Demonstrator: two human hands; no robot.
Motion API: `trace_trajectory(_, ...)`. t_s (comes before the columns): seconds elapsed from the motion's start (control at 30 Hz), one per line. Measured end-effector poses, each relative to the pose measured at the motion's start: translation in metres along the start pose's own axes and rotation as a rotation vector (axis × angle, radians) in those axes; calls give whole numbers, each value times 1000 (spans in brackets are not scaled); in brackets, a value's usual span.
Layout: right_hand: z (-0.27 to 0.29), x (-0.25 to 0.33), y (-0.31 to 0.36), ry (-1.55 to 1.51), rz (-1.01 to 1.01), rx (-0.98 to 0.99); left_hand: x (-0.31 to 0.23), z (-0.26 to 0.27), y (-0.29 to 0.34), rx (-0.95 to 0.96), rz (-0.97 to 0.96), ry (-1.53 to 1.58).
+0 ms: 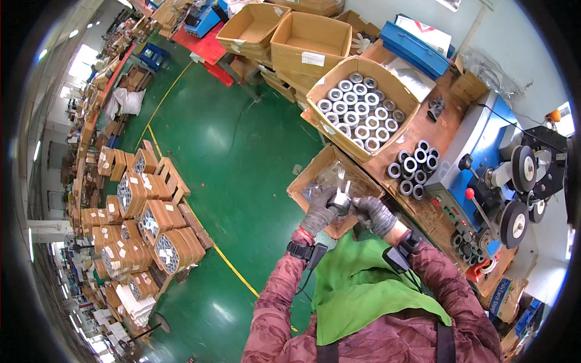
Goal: Operating a metal winding machine to process ribbon material by threading it through rollers and onto a rotating disc.
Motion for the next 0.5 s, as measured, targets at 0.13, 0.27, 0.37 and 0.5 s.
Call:
trace_trajectory(0.13, 0, 44, 10, -17, 139, -18, 27, 10, -3, -32, -151, -387)
trace_trajectory(0.27, 20, 39, -16, 527, 496, -130, 52, 15, -7, -42, 75, -30)
trace_trajectory(0.37, -17, 36, -11, 895, 603, -154, 52, 20, -5, -57, 34, -21)
trace_trajectory(0.5, -28, 39, -12, 876, 672, -169, 37, 10, -7, -1, 13, 52)
Point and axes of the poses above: each hand's wrist, its own y-axis away from the middle knuckle, its own z-axis out of the back of the hand, x = y × z, the point moved 8 cm from there along -y, towards the middle knuckle, and after that the axes turned 5 degrees about -x, right-handed, at the moved point
